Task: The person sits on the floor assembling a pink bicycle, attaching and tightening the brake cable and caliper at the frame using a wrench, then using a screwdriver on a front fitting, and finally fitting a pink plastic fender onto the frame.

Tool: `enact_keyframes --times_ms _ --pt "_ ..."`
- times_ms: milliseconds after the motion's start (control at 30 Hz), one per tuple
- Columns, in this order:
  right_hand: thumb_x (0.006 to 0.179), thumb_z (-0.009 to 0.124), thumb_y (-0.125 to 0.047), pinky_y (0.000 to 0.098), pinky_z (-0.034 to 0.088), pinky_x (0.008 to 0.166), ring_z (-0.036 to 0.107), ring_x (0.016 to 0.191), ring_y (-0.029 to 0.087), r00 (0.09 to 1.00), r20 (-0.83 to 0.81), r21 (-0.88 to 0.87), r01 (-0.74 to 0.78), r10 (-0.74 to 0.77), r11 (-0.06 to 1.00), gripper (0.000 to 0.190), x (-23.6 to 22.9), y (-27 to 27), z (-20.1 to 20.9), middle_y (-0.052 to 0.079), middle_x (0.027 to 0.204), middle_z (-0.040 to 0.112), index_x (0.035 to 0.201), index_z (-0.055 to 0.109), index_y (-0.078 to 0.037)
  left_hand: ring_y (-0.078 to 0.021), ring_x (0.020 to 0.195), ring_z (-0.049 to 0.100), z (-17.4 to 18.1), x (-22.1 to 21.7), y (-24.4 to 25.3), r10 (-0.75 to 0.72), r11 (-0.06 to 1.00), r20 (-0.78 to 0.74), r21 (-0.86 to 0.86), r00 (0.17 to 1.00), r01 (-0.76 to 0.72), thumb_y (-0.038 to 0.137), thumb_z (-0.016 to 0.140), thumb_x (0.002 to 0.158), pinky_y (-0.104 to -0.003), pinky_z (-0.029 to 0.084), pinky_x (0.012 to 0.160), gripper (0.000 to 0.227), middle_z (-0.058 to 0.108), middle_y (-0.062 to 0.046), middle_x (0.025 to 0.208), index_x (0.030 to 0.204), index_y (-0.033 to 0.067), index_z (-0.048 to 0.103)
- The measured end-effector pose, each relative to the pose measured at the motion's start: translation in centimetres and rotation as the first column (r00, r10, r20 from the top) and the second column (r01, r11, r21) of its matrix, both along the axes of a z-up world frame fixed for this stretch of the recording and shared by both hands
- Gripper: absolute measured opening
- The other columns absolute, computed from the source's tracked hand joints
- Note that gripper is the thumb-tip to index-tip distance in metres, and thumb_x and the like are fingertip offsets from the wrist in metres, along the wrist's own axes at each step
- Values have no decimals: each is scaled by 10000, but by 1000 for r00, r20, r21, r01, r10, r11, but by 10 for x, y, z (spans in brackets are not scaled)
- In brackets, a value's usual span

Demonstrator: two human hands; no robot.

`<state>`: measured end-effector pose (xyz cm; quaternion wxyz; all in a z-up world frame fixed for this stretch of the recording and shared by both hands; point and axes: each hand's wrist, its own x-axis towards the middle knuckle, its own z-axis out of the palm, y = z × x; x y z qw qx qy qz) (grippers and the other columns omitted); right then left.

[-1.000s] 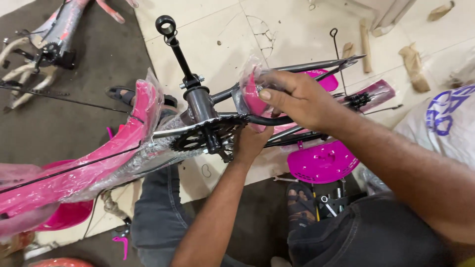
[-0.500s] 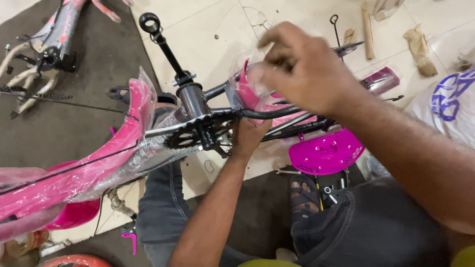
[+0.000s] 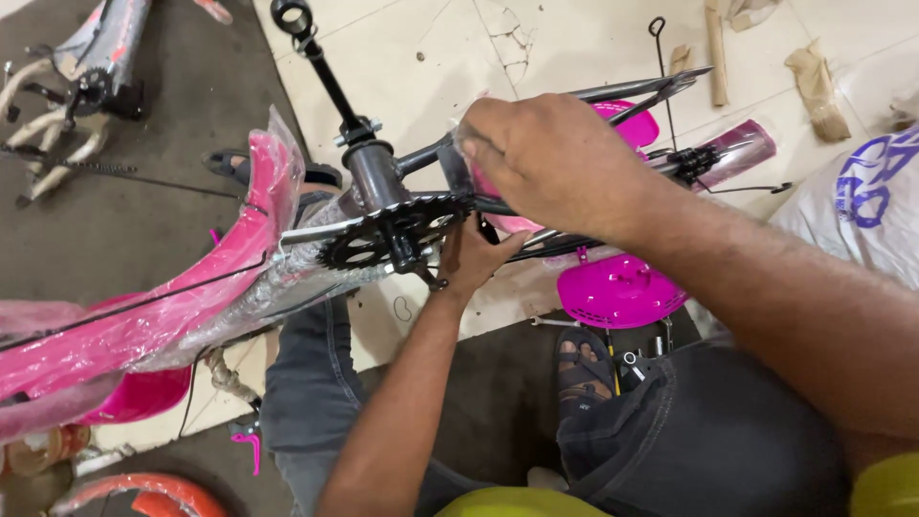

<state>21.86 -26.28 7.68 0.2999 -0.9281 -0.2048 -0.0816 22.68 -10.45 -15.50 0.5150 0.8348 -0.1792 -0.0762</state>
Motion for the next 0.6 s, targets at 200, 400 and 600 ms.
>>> enact_keyframes --times_ms 200,400,600 --pt "1038 586 -171 556 487 667 657 775 462 1000 0 68 -28 28 997 175 1 8 -7 231 792 663 1042 624 -1 -280 1041 744 4 -1 0 4 999 12 51 1000 -4 415 859 744 -386 577 876 625 757 -131 1136 1224 67 662" --pt "1051 568 -153 558 476 687 647 818 478 999 -32 116 -33 37 993 167 2 4 -14 245 825 656 1017 594 9 -294 1049 734 -13 2 1 32 999 25 -9 999 -32 392 862 765 -402 569 883 614 750 -151 1136 1230 46 658" --pt "1033 576 -209 530 505 715 682 862 449 991 -121 106 -46 59 993 236 -2 -8 -5 228 874 695 1174 584 -20 -297 1047 744 -15 4 -1 73 997 -18 39 997 -72 374 830 773 -402 582 883 583 756 -155 1125 1223 43 661"
